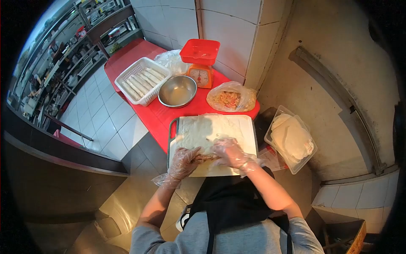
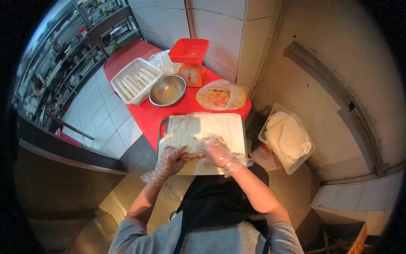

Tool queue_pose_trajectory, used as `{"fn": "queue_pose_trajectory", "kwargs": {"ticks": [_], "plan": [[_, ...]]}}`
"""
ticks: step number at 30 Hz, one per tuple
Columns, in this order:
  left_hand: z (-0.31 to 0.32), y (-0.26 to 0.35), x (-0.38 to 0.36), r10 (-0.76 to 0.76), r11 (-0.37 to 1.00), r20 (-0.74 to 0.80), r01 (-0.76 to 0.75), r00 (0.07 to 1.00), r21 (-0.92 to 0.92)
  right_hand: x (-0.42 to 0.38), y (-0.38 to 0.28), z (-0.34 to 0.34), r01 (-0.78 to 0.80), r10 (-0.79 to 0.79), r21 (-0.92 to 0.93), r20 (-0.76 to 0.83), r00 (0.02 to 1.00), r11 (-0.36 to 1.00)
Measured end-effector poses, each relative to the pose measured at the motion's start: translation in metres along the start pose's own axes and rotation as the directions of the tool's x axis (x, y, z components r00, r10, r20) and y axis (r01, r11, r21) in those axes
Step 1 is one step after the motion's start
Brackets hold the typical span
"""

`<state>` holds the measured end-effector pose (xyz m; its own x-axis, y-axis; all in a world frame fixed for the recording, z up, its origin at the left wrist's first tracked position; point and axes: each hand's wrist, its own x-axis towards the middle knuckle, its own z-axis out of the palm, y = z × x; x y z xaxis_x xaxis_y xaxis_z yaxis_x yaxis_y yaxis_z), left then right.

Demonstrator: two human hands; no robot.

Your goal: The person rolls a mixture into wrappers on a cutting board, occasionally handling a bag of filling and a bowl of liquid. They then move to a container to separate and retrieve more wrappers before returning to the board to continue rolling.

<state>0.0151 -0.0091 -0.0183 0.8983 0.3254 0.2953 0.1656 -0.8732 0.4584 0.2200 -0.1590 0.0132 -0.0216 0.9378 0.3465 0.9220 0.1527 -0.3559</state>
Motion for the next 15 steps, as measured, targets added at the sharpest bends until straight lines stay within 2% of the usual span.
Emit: {"fn": "queue_pose_trajectory", "kwargs": {"ticks": [1, 4, 7, 8, 11, 15], "plan": [[0.000, -0.002, -0.001, 0.004, 1.000, -0.002, -0.004, 1.000, -0.007, 0.007, 0.001, 0.015, 0.007, -0.007, -0.008, 0.031, 1.000, 1.000], [-0.005, 0.000, -0.002, -0.015, 0.913, -0.076, -0.018, 0.997, -0.408, 0.025, -0.010, 0.030, 0.021, -0.019, -0.023, 0.096, 0.995, 1.000], [0.004, -0.006, -0.005, -0.115, 0.864, -0.054, 0.073, 0.992, -0.498, 0.028, -0.008, 0.041, 0.003, -0.008, 0.074, 0.071, 0.997, 0.997], [0.003, -0.009, -0.009, -0.075, 0.887, -0.090, 0.025, 0.993, -0.461, 0.028, -0.006, 0.044, -0.002, -0.004, 0.121, 0.048, 0.999, 0.993], [-0.010, -0.013, -0.008, 0.031, 0.921, -0.164, -0.092, 0.986, -0.378, 0.023, 0.000, 0.032, 0.131, -0.130, 0.172, -0.017, 0.991, 0.976], [-0.002, -0.012, -0.008, 0.084, 0.929, -0.187, -0.145, 0.979, -0.340, 0.013, 0.017, 0.055, 0.035, -0.031, 0.271, -0.016, 0.999, 0.962]]}}
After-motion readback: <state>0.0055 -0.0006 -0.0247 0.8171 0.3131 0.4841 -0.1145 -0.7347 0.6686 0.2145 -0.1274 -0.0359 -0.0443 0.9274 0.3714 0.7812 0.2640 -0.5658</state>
